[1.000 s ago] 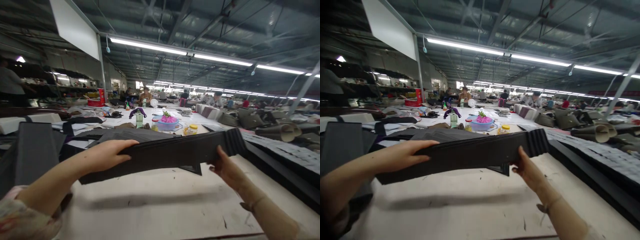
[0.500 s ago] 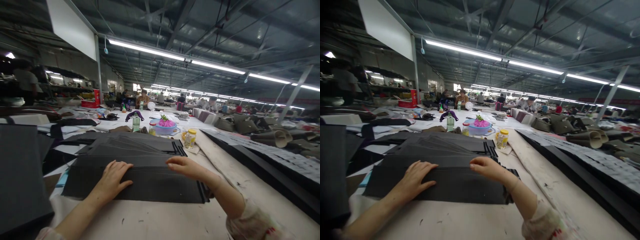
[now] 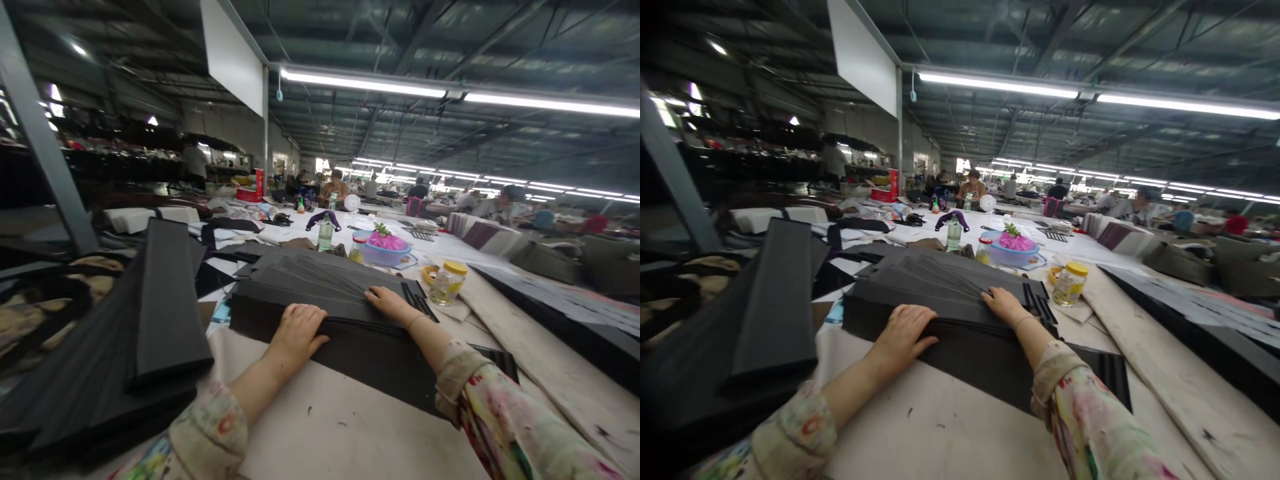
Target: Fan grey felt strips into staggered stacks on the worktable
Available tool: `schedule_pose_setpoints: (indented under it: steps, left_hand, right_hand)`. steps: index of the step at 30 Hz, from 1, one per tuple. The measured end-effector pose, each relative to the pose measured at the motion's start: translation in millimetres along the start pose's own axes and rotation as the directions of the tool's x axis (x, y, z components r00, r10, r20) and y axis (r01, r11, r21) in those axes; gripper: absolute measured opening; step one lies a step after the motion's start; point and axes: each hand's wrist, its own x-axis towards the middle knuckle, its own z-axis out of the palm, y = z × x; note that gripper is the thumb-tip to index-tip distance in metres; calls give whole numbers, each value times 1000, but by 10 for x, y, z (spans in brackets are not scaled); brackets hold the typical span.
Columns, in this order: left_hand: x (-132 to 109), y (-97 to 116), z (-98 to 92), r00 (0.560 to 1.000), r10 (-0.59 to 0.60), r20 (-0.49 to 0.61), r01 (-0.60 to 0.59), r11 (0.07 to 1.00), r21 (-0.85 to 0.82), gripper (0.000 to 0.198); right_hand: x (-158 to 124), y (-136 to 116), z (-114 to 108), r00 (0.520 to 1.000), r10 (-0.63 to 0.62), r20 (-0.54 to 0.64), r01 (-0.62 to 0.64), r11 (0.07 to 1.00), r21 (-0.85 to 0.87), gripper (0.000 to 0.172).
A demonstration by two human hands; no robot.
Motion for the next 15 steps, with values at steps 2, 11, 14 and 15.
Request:
schedule_pose_setpoints:
  steps: [2, 11, 14, 15]
  left_hand:
    - [-3, 2, 1, 1000, -5, 7, 5, 1000, -5, 31]
    - [-15, 6, 11, 1000, -12, 14, 12, 1000, -9, 34]
    - [-26, 19, -14, 1000, -9, 3, 9, 1000, 6, 37]
    - [-32, 29, -29, 1000, 3, -10, -3, 1000, 12, 39]
  right_hand:
    - [42, -24, 11, 1000, 30, 6, -30, 999, -25, 32]
    - [-116, -218, -177, 992, -103, 73, 97, 992, 79, 61]
    - [-313, -394, -257, 976, -205, 69, 195, 972, 130, 63]
    - [-395, -460, -277, 968, -240, 70, 228, 963, 142, 63]
